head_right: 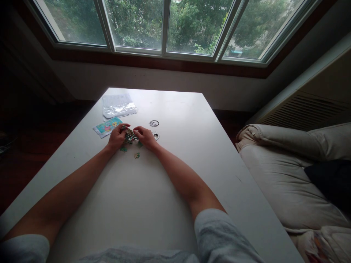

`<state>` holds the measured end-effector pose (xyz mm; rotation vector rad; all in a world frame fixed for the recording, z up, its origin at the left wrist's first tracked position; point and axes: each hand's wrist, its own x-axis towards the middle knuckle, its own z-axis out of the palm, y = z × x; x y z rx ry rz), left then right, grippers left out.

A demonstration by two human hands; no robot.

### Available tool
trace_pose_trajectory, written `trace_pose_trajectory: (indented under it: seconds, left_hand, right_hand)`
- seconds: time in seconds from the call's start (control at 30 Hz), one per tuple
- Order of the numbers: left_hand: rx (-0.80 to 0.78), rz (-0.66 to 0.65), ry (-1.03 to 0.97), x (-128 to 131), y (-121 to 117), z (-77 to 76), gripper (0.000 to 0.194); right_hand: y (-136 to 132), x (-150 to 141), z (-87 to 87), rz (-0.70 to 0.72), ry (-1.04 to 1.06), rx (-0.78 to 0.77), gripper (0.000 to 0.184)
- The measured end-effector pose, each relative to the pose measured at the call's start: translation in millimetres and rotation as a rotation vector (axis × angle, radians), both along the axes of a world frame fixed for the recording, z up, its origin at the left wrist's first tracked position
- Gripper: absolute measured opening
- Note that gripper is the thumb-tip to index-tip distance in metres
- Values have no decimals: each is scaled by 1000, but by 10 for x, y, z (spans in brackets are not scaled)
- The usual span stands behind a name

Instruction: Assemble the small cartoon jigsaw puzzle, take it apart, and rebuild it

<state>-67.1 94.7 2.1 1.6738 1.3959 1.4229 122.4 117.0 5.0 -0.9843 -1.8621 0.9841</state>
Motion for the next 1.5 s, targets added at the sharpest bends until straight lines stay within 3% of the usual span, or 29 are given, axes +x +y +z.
trace_pose_trajectory:
  seconds: [0.1, 0.27, 0.57, 1.0, 1.5]
  left_hand:
    - [3, 2, 0, -8, 10, -5, 33]
    - [-28, -30, -62, 25, -4, 3, 32]
    - [-36, -52, -15, 41, 0, 11, 25]
    - [-23, -20, 150, 49, -3, 4, 24]
    - [-6, -41, 60, 59, -10, -3, 33]
  right_hand:
    - [-24, -8, -6, 46, -37, 22, 35]
    - [-17, -40, -60, 25, -127, 140, 23]
    - [-12, -32, -48, 47, -93, 137, 21]
    - [-37, -1, -3, -36, -108, 128, 19]
    - [40, -8, -76, -26, -69, 173, 32]
